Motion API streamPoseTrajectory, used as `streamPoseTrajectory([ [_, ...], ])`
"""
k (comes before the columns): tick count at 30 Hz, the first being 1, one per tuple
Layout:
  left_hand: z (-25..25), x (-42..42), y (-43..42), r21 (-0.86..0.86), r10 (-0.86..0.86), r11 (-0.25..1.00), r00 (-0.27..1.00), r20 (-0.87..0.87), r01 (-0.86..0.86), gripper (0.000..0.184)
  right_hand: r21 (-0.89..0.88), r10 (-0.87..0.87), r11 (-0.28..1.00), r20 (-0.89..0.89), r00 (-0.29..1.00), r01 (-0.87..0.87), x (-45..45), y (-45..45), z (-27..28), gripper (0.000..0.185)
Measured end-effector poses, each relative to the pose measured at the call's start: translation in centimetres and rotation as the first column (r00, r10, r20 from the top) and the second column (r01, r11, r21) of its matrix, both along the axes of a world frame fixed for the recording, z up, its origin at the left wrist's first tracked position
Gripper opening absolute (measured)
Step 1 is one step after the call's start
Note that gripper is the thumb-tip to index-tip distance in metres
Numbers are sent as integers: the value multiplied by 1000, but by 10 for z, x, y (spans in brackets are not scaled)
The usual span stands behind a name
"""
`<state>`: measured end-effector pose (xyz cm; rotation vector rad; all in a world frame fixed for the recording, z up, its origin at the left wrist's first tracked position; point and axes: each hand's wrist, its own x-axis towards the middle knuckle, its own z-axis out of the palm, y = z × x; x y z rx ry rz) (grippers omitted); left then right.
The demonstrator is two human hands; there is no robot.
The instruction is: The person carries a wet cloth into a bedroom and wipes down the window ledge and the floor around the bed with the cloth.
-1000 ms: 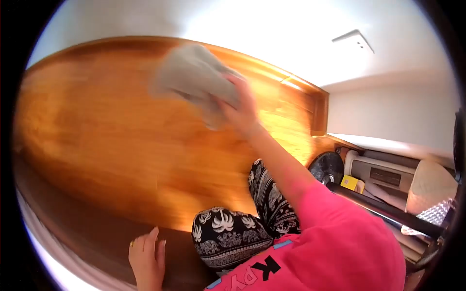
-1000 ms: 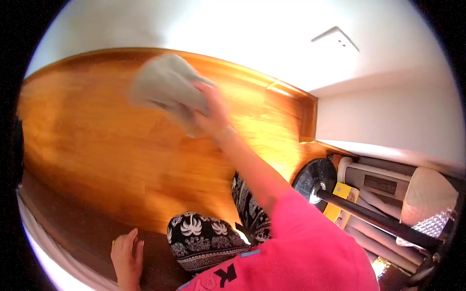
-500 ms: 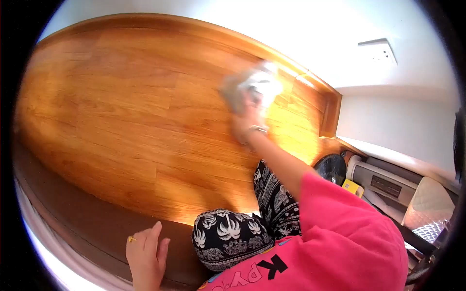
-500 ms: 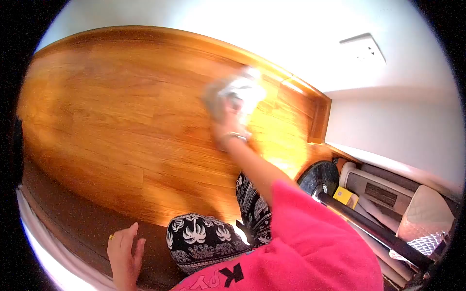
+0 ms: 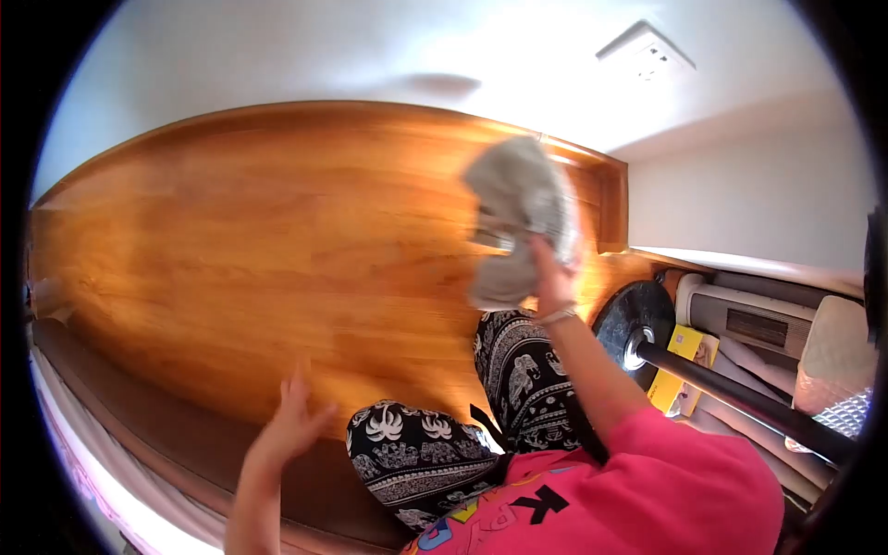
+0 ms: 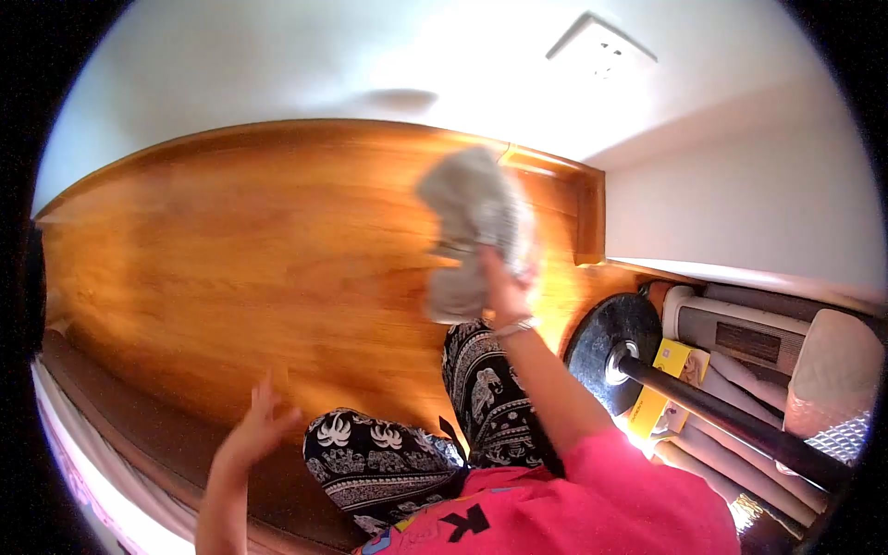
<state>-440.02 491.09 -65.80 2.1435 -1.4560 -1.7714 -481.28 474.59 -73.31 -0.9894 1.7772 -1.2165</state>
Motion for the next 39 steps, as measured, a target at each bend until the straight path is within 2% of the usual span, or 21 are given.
streamPoseTrajectory([
  [1, -30, -7, -30, -9, -13, 1000, 996, 85, 14, 105, -209, -87, 971, 130, 988, 113, -14, 15, 26, 67],
  [2, -66, -9, -58, -91, 57, 994, 997, 57, -52, 113, -271, -145, 950, 56, 988, 155, -58, 25, -15, 84],
  [3, -119, -2, -82, -397, 14, 918, 1000, 27, -2, 125, -76, -206, 978, -200, 958, 195, -92, 24, -36, 94],
  [5, -119, -16, -152, -229, 217, 964, 896, 387, -134, 141, 308, -91, 910, -507, 857, 279, -120, -8, -44, 108],
  [6, -125, -25, -171, -234, 224, 962, 895, 385, -140, 141, 480, 14, 822, -556, 831, 307, -124, -35, -50, 112],
  [8, -135, -46, -199, -7, 361, 905, 760, 541, -425, 152, 525, 72, 740, -683, 727, 420, -114, -82, -60, 111],
  [10, -135, -49, -204, 40, 319, 913, 773, 549, -406, 154, 556, 77, 683, -699, 711, 473, -90, -122, -39, 107],
  [13, -122, -42, -202, 90, 297, 906, 772, 562, -415, 156, 506, 158, 768, -744, 649, 393, -55, -147, -45, 94],
  [15, -113, -44, -200, 92, 314, 896, 768, 559, -434, 156, 331, 252, 941, -830, 498, 75, -2, -133, -69, 84],
  [16, -109, -44, -198, 94, 313, 894, 763, 565, -437, 157, 394, 359, 912, -640, 679, -111, 54, -132, -46, 82],
  [17, -105, -42, -197, 95, 311, 892, 754, 578, -441, 157, 338, 435, 899, -605, 667, -280, 107, -134, -50, 77],
  [18, -104, -41, -196, 94, 318, 884, 737, 596, -458, 157, 328, 489, 868, -700, 521, -374, 164, -136, -53, 70],
  [20, -102, -37, -197, 103, 320, 886, 757, 570, -452, 155, 290, 660, 737, -505, 556, -611, 256, -164, -36, 64],
  [22, -98, -35, -195, 91, 348, 874, 747, 567, -477, 154, 291, 719, 683, -427, 548, -670, 315, -186, -24, 65],
  [24, -96, -31, -196, 88, 379, 862, 751, 541, -499, 153, 5, 684, 726, -110, 721, -688, 339, -200, -20, 68],
  [26, -96, -29, -193, 112, 337, 887, 793, 508, -448, 153, -186, 642, 760, 58, 765, -623, 309, -183, -3, 71],
  [28, -91, -24, -193, 118, 345, 881, 794, 500, -457, 154, -132, 642, 763, 268, 718, -633, 251, -144, 43, 72],
  [30, -86, -25, -191, 124, 347, 880, 800, 490, -458, 155, -41, 588, 801, 238, 773, -597, 189, -101, 56, 75],
  [33, -85, -22, -191, 115, 360, 878, 801, 478, -464, 154, 127, 568, 821, -284, 772, -557, 80, -43, -20, 89],
  [34, -87, -22, -190, 99, 365, 884, 806, 466, -457, 152, 275, 586, 789, -608, 536, -550, 58, -26, -48, 100],
  [39, -93, -23, -185, 30, 429, 879, 816, 386, -476, 147, 532, 654, 757, -628, 422, -380, 162, -22, -57, 101],
])
